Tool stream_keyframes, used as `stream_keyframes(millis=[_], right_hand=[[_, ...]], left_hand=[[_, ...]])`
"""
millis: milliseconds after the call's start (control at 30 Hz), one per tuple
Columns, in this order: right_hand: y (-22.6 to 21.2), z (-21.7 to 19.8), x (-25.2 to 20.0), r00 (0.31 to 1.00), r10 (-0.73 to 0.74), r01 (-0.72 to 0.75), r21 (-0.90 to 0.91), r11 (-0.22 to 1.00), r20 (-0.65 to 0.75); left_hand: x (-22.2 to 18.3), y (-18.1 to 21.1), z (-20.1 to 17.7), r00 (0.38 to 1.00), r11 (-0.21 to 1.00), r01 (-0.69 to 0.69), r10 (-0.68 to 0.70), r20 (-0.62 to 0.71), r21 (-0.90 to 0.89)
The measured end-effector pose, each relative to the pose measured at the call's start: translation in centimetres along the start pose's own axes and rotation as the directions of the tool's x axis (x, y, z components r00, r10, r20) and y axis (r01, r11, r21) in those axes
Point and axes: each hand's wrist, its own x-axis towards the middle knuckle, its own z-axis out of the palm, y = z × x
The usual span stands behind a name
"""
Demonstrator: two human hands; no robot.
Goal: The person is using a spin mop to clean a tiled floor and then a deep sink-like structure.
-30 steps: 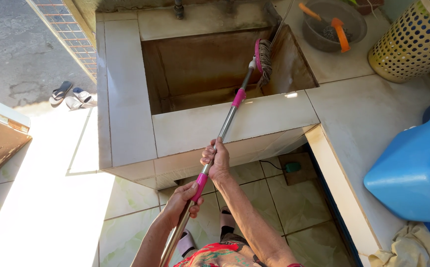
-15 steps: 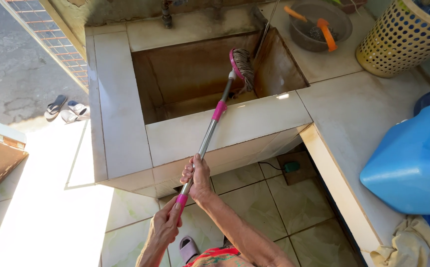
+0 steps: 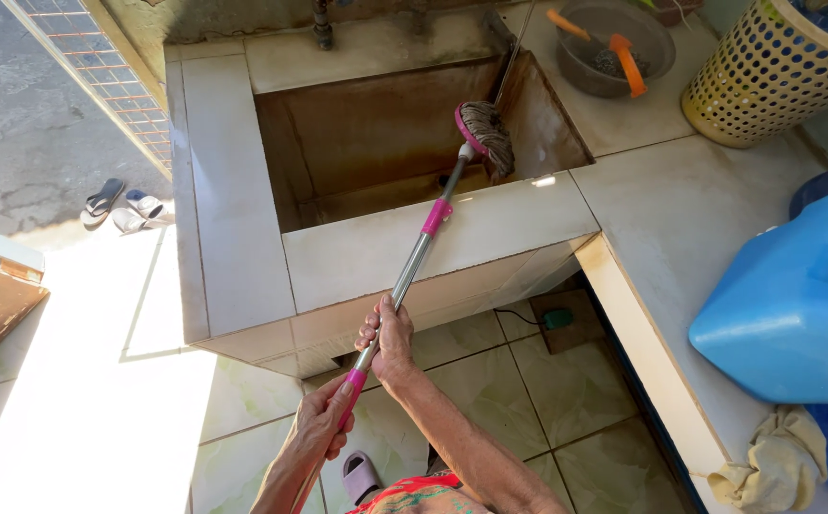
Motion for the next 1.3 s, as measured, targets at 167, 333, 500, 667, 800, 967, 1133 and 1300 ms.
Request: stream_keyframes(millis=[167, 333, 500, 667, 800, 967, 1133, 1300], right_hand=[[-0.8, -0.4, 1.0, 0.999, -0.044, 0.044, -0.005, 0.999, -0.015], [-1.5, -0.8, 0.9, 0.998, -0.038, 0.036, -0.052, 0.998, -0.05], [-2.4, -1.1, 1.4, 0.995, -0.07, 0.062, -0.106, 0.992, -0.068], [-3.7, -0.4, 1.0, 0.992, -0.073, 0.052, -0.189, 0.981, -0.106], [-3.8, -1.2, 1.0, 0.987, -0.143, 0.119, -0.259, 0.958, -0.079], [-3.4, -2.5, 1.7, 0.992, -0.128, 0.126, -0.109, 0.986, -0.017], [-4.5, -2.9, 1.7, 0.973, 0.048, -0.076, 0.116, 0.99, 0.227], [-3.1, -2.9, 2.1, 0.994, -0.056, 0.053, 0.042, 0.998, 0.088]], left_hand=[[0.1, 1.3, 0.7, 1.0, 1.0, 0.008, -0.008, 0.015, 0.014], [0.9, 0.3, 1.0, 0.996, 0.997, 0.024, -0.017, 0.093, -0.069], [1.7, 0.0, 2.2, 0.993, 0.992, 0.03, -0.016, 0.116, -0.119], [2.9, -1.1, 2.5, 0.981, 0.97, 0.077, -0.031, 0.194, -0.23], [2.2, -0.8, 3.6, 0.951, 0.913, 0.151, -0.029, 0.309, -0.378], [1.8, -0.2, 3.3, 0.952, 0.918, 0.151, -0.035, 0.305, -0.367], [1.7, 0.4, 2.4, 0.901, 0.848, 0.246, -0.022, 0.433, -0.469], [2.8, -1.3, 2.2, 0.858, 0.758, 0.369, -0.054, 0.512, -0.538]])
